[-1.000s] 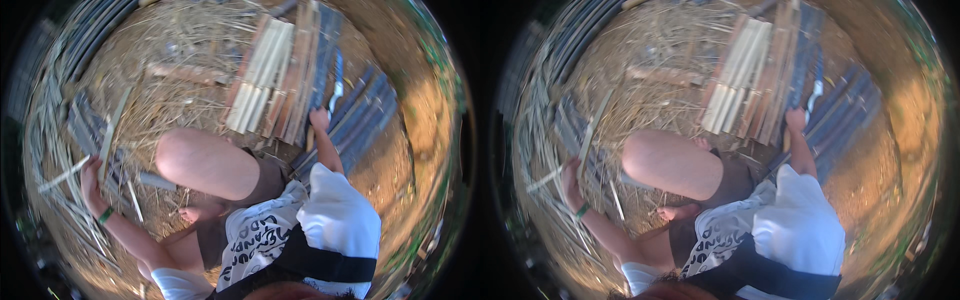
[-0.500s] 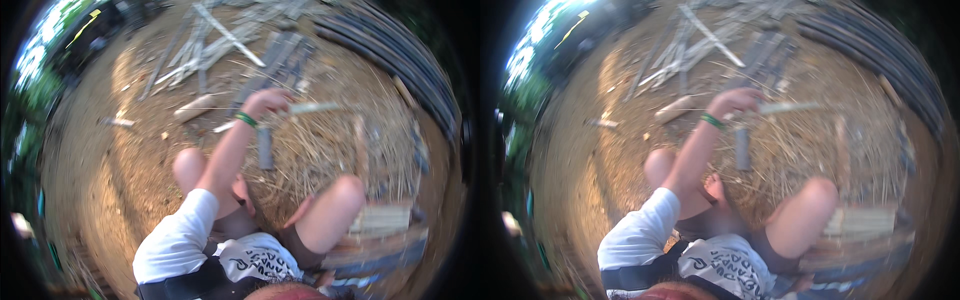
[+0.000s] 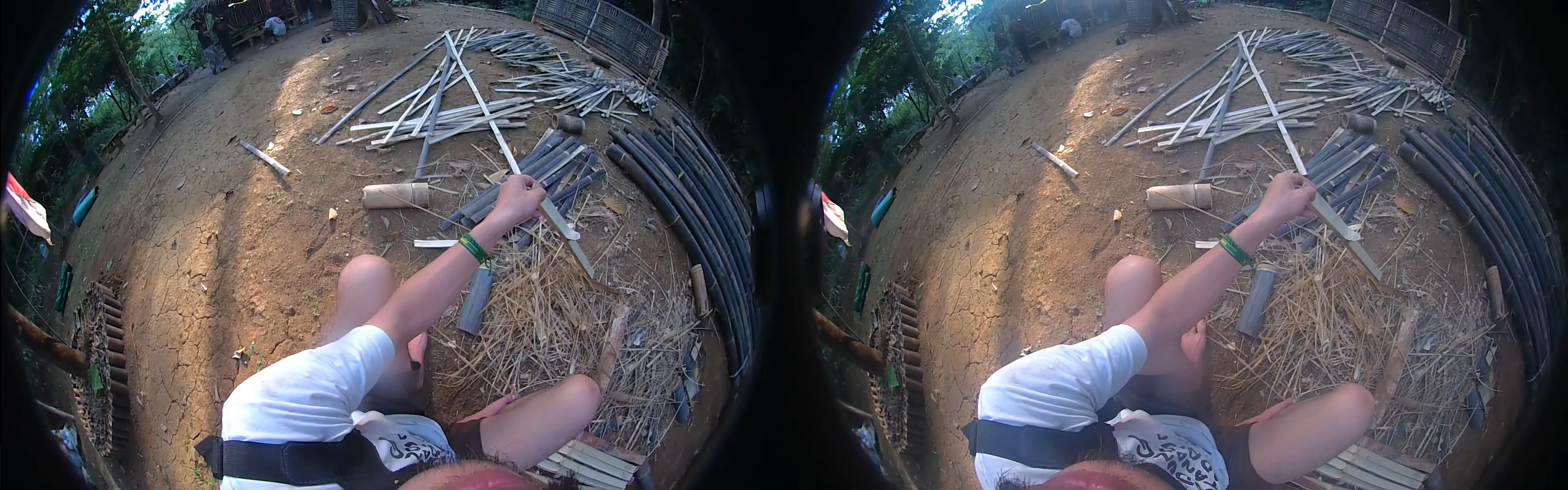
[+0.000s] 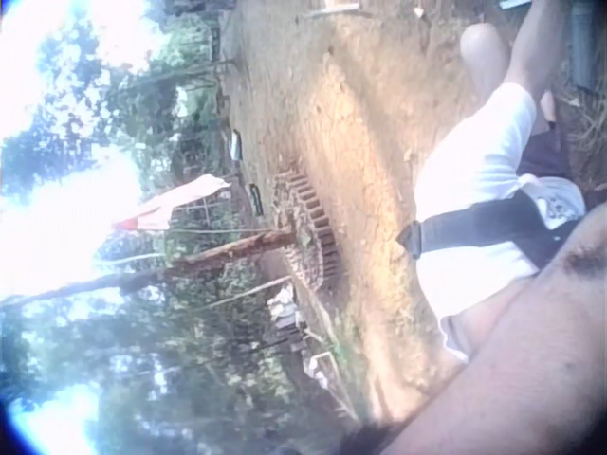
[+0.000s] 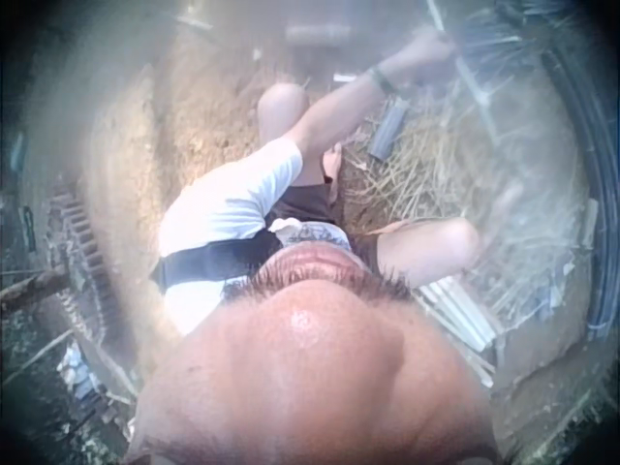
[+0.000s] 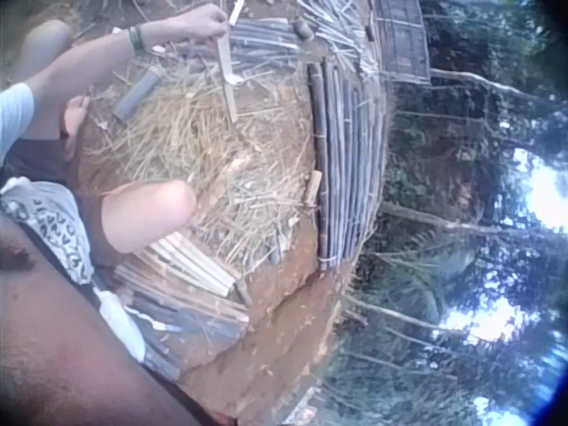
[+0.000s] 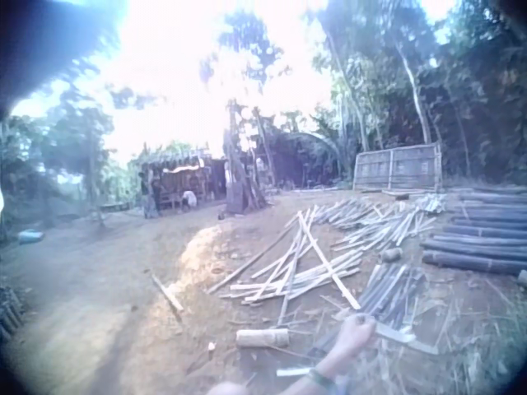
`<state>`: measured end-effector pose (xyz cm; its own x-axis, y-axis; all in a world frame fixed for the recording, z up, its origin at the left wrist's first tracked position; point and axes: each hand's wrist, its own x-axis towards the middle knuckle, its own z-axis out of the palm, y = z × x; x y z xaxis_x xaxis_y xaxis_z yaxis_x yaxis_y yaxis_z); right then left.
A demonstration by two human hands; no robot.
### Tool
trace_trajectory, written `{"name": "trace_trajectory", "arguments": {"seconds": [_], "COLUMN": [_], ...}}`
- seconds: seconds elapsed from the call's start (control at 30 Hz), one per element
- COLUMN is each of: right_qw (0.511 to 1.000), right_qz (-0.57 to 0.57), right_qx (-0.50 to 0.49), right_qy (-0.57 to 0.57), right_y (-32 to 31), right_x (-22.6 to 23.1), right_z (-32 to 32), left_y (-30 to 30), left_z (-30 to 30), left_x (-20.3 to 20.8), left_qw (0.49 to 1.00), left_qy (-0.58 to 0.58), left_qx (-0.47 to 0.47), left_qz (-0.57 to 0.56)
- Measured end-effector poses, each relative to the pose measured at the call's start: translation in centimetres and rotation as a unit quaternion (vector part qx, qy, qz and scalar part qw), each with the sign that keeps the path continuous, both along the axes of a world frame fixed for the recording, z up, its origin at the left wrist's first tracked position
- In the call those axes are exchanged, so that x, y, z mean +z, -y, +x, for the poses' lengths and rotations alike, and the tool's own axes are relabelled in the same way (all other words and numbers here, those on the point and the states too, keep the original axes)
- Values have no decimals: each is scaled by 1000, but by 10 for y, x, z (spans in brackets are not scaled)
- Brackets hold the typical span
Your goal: The person shaves a strip of bamboo with a knife to smooth it and then places it into a pile of similar strips on the ground.
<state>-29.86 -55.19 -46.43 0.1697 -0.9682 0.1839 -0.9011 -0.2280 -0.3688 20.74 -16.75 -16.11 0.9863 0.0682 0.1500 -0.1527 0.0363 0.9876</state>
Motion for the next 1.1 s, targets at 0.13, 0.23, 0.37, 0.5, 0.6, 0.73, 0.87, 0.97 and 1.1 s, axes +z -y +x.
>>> {"name": "trace_trajectory", "arguments": {"seconds": [0.13,0.23,0.37,0.5,0.6,0.73,0.87,0.97,1.1], "right_qw": [996,985,954,914,883,811,646,528,656], "right_qz": [2,7,27,47,69,100,226,357,429], "right_qx": [-17,-32,-36,-30,-7,91,234,311,340], "right_qy": [89,170,296,401,465,570,690,706,519], "right_y": [3,3,-5,-15,-23,-24,-41,-83,-200], "right_x": [56,107,180,247,292,322,330,327,358], "right_z": [20,30,46,58,68,101,134,146,162], "left_y": [7,12,-7,-19,-21,-18,-17,-3,-12], "left_z": [-17,-21,-28,-49,-59,-60,-55,-58,-86], "left_x": [41,64,108,156,164,144,120,107,97], "left_qw": [990,948,926,922,926,918,918,931,919], "left_qy": [87,244,281,296,294,299,367,323,201], "left_qx": [89,178,193,160,125,104,52,-112,-176], "left_qz": [65,96,165,192,201,237,141,-128,-289]}}
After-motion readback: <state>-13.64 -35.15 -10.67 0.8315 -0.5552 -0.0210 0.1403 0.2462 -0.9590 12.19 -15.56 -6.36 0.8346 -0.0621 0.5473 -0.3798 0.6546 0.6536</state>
